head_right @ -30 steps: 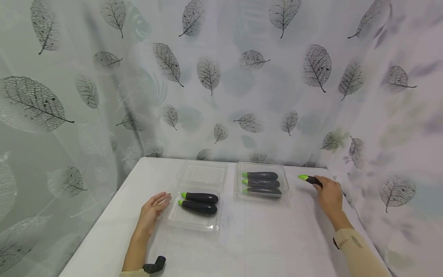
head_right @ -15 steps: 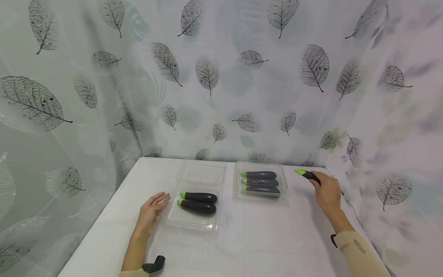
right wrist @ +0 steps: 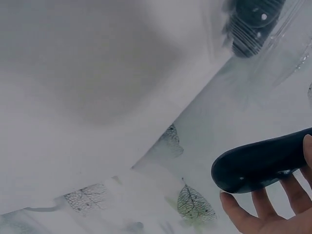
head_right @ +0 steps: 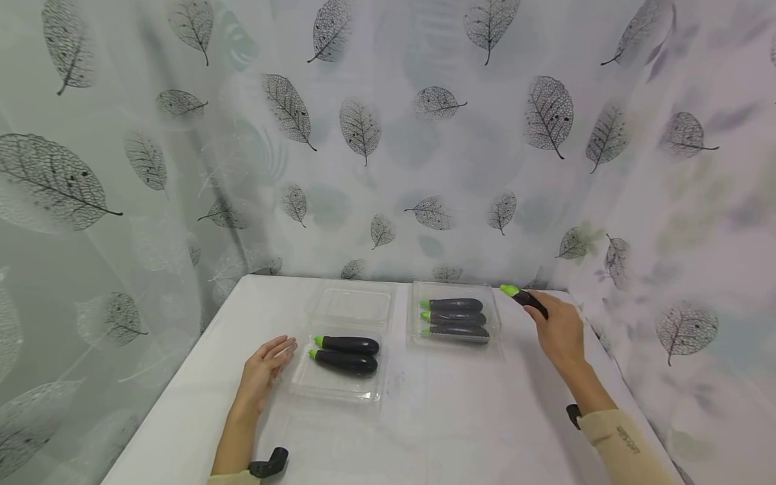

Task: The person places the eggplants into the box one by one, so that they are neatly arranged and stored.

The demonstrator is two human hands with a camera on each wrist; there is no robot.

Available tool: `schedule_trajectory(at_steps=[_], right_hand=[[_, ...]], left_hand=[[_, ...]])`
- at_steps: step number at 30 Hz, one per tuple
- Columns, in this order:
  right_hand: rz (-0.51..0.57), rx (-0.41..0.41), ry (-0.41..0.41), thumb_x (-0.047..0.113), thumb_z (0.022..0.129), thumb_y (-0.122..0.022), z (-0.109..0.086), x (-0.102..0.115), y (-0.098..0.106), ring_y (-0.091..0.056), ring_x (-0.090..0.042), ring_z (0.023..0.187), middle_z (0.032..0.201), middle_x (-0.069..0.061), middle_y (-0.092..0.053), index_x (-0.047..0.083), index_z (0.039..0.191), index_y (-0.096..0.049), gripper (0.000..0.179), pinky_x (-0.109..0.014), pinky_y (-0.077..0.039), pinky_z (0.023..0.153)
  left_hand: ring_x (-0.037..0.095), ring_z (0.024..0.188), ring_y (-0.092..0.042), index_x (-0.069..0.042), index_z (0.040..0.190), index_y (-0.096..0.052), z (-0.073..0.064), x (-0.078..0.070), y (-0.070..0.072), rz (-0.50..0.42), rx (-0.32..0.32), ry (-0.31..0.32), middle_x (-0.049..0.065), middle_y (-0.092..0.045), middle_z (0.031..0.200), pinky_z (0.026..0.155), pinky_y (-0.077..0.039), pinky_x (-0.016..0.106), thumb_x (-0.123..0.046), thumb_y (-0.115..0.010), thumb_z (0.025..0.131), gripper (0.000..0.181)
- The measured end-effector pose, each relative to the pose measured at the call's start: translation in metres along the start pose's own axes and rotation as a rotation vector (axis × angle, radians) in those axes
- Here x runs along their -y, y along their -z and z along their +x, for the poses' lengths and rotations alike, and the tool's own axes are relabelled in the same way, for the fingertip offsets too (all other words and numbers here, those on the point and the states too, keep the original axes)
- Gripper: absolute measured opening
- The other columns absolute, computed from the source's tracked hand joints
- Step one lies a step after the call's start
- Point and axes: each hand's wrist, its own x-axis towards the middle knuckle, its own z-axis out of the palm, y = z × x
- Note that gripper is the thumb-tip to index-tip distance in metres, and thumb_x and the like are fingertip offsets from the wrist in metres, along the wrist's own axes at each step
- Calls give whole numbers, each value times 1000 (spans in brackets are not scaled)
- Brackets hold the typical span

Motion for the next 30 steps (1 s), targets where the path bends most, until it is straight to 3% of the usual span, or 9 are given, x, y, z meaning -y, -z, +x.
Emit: schedule_trajectory(at_steps=[13,25,30], right_hand=[[39,3,-40,25,102,-70,-3,36,4,-63,-52,110,130,-28,-67,8,140,-67,42,-66,-50,79],[95,23,31,20,100,-73,-8,62,7,-58,-52,122,133,-25,-67,7,139,-67,42,-70,-49,93],[103,25,60,19,99,-73,-9,72,6,-60,-52,118,132,-25,-68,7,139,-68,42,-68,-52,87]], left_hand=[[27,139,-56,0,151,-47,1,0,0,-5,-9,10,18,-56,151,103,-53,19,-1,-56,104,48],[28,140,-54,1,151,-46,1,-1,0,-14,2,2,20,-54,152,107,-52,23,0,-54,105,47],[29,140,-54,1,150,-46,2,0,0,-17,-2,1,20,-55,151,105,-53,22,0,-54,105,46]])
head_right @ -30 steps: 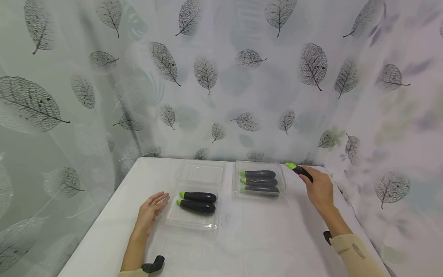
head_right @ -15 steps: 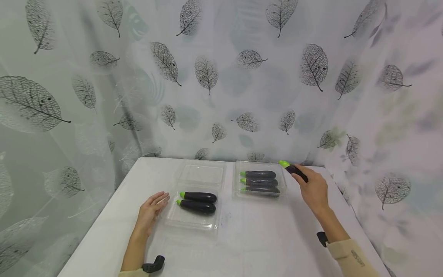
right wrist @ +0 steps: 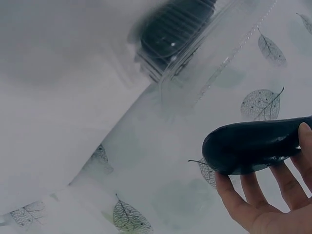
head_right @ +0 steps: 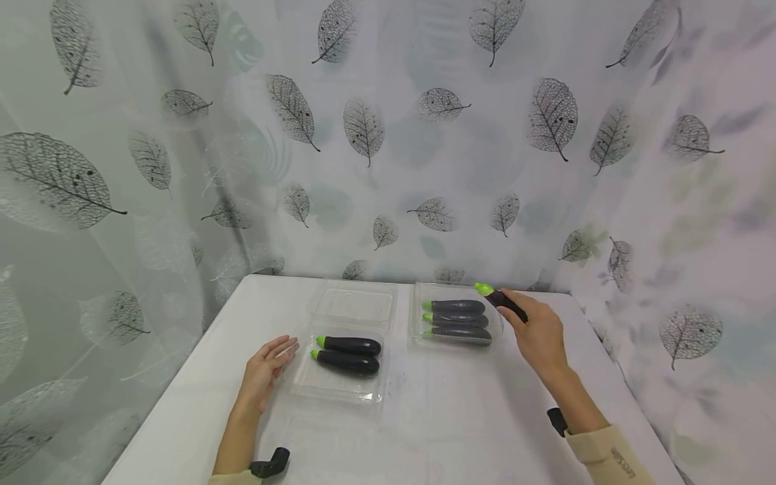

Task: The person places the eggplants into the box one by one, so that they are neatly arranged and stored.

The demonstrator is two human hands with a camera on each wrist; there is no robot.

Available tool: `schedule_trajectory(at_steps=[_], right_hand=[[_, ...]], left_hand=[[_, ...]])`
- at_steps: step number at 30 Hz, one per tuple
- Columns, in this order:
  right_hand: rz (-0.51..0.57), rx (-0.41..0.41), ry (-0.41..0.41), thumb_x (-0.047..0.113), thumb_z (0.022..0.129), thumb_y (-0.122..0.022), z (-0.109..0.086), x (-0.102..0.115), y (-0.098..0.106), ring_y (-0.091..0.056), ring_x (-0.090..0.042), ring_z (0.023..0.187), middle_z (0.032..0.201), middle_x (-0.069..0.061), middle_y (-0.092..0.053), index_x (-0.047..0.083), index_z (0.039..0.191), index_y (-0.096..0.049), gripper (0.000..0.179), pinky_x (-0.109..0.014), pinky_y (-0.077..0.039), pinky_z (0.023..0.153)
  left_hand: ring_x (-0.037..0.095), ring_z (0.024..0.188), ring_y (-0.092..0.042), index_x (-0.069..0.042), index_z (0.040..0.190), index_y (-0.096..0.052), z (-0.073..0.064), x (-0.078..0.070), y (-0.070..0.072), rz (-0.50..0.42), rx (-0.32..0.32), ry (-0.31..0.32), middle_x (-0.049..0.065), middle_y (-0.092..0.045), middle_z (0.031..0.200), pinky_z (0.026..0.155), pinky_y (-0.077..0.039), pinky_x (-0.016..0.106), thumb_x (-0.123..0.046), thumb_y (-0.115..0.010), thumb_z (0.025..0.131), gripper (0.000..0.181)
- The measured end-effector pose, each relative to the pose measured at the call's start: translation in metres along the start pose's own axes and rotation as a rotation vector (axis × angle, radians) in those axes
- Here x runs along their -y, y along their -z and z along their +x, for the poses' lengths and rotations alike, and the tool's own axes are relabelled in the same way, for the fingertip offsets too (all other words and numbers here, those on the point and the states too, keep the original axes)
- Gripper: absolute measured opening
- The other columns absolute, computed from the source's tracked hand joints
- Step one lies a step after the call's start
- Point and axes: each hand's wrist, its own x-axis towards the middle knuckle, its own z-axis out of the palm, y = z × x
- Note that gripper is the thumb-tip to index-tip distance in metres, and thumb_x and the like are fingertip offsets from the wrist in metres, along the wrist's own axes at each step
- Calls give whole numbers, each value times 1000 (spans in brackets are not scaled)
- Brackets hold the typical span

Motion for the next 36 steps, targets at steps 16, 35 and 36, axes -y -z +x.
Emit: schedule_trajectory(at_steps=[16,35,36], right_hand=[[19,64,23,24,99,-73,-5,29,-15,-68,-44,108,133,-22,-69,13,142,-66,45,-53,-57,73],[139,150,37,30,98,-74,-12,65,-38,-64,-41,122,136,-14,-69,18,142,-67,46,-62,-58,92],[145,154,37,30,98,-74,-12,67,-40,-64,-41,122,135,-13,-69,18,141,-67,46,-62,-58,93]], left_hand=[[30,139,-56,1,149,-47,-2,2,0,5,-11,4,21,-56,150,103,-54,21,0,-56,104,46],[31,139,-55,2,149,-48,-1,1,-1,0,-13,-7,21,-56,150,106,-53,23,1,-55,104,46],[31,139,-55,3,149,-47,-1,1,-1,4,-11,-11,22,-56,150,106,-53,24,1,-55,104,47]])
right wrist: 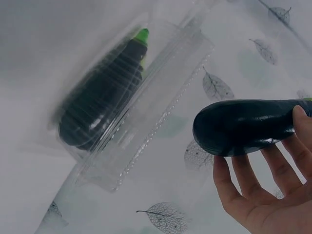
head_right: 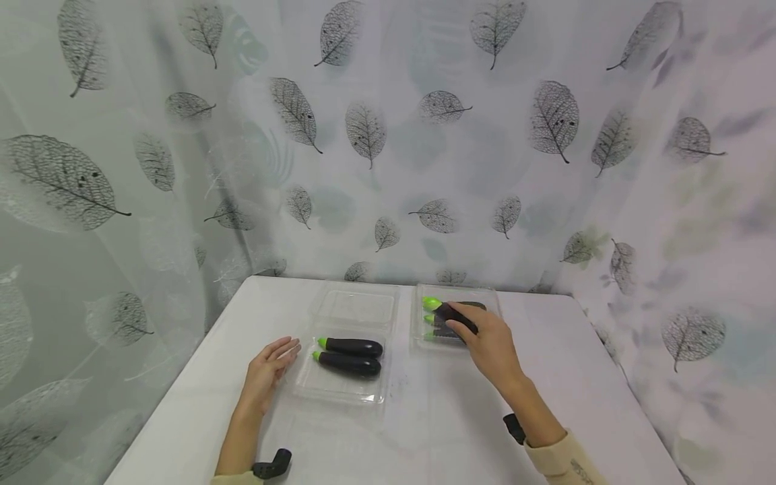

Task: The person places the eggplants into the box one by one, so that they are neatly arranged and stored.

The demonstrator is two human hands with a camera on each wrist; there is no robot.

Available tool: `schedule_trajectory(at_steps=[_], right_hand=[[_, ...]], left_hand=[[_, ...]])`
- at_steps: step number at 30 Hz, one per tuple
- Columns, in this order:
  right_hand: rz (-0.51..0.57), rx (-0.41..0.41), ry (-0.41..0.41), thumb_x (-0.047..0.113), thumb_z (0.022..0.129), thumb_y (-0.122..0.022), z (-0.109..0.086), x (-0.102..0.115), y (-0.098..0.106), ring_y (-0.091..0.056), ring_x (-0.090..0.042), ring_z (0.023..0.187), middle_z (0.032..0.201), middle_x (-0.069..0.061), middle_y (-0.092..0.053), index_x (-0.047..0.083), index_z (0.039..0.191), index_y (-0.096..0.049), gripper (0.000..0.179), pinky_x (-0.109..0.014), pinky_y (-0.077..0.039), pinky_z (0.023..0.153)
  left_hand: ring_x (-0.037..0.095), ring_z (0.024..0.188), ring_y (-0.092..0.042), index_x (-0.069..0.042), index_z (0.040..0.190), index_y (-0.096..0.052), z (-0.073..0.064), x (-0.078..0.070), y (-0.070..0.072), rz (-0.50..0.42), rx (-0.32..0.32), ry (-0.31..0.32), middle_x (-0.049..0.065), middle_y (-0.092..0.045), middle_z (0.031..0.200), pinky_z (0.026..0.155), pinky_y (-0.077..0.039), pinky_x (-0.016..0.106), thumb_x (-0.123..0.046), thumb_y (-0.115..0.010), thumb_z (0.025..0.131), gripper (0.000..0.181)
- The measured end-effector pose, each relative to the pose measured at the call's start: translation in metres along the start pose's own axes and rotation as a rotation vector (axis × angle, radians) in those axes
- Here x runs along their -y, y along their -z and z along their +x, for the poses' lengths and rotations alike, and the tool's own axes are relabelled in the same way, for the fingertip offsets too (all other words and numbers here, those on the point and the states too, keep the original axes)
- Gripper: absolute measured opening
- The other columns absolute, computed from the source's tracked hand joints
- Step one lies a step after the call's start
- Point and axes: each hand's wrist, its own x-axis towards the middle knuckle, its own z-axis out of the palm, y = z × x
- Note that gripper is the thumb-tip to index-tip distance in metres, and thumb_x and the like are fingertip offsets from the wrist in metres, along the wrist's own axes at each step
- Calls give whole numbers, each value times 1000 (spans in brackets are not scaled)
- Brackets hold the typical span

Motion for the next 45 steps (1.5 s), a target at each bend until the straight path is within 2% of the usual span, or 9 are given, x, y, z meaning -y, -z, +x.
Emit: schedule_trajectory(at_steps=[7,17,22,29,34,38,45], right_hand=[[45,16,6,32,97,-74,0,10,-11,-64,-34,125,134,-7,-70,20,140,-68,45,-58,-55,100],[41,7,26,25,94,-78,-1,20,-27,-68,-31,119,133,-7,-71,20,137,-71,44,-53,-61,91],[61,26,16,28,95,-77,-2,25,-34,-70,-29,116,132,-5,-71,22,137,-71,43,-48,-64,84],[94,46,-20,32,96,-75,-3,31,-42,-70,-30,117,134,-6,-71,24,138,-70,43,-49,-64,87],[104,59,-36,33,95,-75,-5,36,-50,-71,-31,114,135,-8,-70,27,138,-70,43,-47,-64,81],[109,73,-37,35,95,-75,-6,39,-55,-71,-28,113,132,-6,-72,28,136,-71,42,-48,-64,82],[144,89,-59,37,95,-75,-3,46,-60,-73,-25,108,128,-2,-73,32,135,-71,41,-37,-64,77]], left_hand=[[33,140,-54,4,150,-45,0,0,0,-11,3,5,23,-55,151,107,-52,24,2,-55,103,48],[28,138,-57,1,149,-48,3,0,1,-28,-6,21,19,-57,149,105,-53,22,1,-55,104,45],[28,139,-56,1,150,-47,1,1,2,-9,10,6,19,-56,150,106,-52,22,2,-52,105,45],[29,140,-54,1,151,-46,1,1,3,-2,18,3,19,-55,150,107,-52,22,2,-51,105,46],[29,140,-54,1,151,-46,1,0,3,2,14,7,19,-55,151,106,-52,22,2,-52,104,47],[30,140,-54,2,152,-44,1,0,4,5,12,17,20,-55,151,105,-53,22,2,-54,103,50],[30,138,-57,1,150,-47,2,-1,3,-7,-2,22,19,-57,149,102,-54,21,1,-57,102,49]])
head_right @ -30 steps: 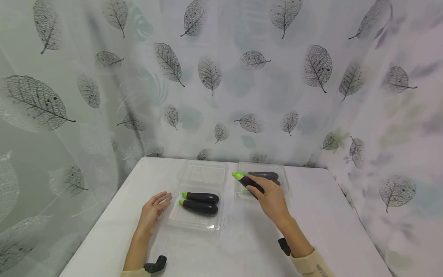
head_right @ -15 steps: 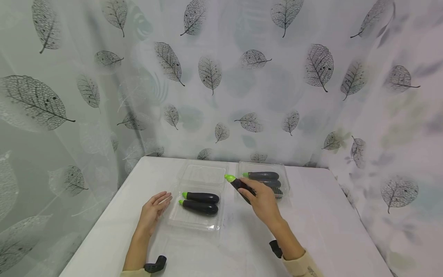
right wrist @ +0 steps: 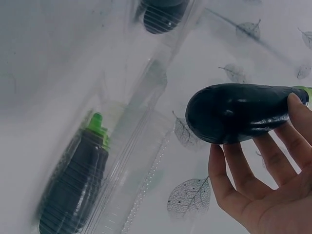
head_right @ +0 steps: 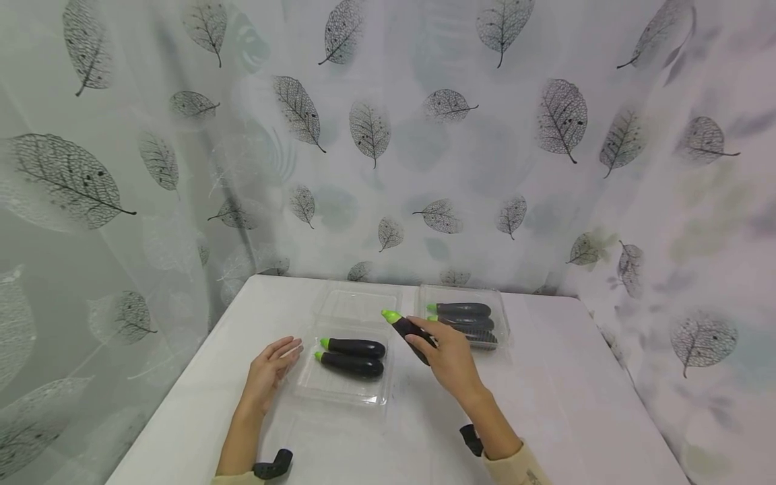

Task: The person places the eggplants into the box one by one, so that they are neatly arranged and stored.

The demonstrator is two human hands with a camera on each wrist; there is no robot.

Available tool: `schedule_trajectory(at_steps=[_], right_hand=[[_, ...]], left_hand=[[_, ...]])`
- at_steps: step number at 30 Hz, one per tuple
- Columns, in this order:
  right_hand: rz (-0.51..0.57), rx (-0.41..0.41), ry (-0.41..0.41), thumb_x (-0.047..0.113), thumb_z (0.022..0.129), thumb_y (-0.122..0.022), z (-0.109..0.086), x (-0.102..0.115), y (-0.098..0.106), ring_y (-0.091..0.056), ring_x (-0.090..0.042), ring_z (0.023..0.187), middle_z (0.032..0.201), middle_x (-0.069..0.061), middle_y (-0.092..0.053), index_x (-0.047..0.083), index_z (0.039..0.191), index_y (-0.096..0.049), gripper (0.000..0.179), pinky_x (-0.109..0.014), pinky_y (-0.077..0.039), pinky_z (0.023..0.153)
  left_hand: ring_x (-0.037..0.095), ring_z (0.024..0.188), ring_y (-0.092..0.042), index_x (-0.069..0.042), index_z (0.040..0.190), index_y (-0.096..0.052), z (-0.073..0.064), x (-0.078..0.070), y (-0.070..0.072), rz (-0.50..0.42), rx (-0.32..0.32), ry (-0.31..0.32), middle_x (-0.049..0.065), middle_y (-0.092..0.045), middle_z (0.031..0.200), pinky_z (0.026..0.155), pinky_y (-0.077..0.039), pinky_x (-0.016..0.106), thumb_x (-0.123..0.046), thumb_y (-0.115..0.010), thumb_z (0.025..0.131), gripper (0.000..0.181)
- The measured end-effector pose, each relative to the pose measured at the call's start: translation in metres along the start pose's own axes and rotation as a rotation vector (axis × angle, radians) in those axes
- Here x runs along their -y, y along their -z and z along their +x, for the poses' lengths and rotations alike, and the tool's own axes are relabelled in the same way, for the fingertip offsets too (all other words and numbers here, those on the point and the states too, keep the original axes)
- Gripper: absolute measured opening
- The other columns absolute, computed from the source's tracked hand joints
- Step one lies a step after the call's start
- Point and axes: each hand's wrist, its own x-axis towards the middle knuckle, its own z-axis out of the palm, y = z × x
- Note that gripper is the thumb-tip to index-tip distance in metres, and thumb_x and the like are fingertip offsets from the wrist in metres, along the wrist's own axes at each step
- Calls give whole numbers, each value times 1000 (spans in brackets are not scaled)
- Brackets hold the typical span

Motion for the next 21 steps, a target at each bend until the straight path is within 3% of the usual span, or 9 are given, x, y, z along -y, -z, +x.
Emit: schedule_trajectory(at_steps=[8,17,21], right_hand=[[54,12,-25,39,94,-76,2,5,-8,-74,-29,106,127,-3,-74,35,134,-72,41,-34,-64,74],[93,40,-18,41,94,-75,5,14,-23,-74,-24,106,128,1,-74,35,134,-72,41,-43,-64,84],[117,39,-15,41,93,-76,8,18,-30,-73,-21,104,128,3,-73,35,133,-72,40,-39,-64,85]], left_hand=[[30,137,-57,1,150,-48,0,1,0,10,1,-9,19,-57,149,103,-54,22,-1,-57,103,48],[31,137,-58,2,149,-48,-2,0,-1,3,-3,-12,19,-58,148,102,-55,21,-1,-59,102,48],[33,137,-57,4,150,-47,-2,-1,-2,6,0,-19,22,-57,148,103,-55,22,0,-59,102,49]])
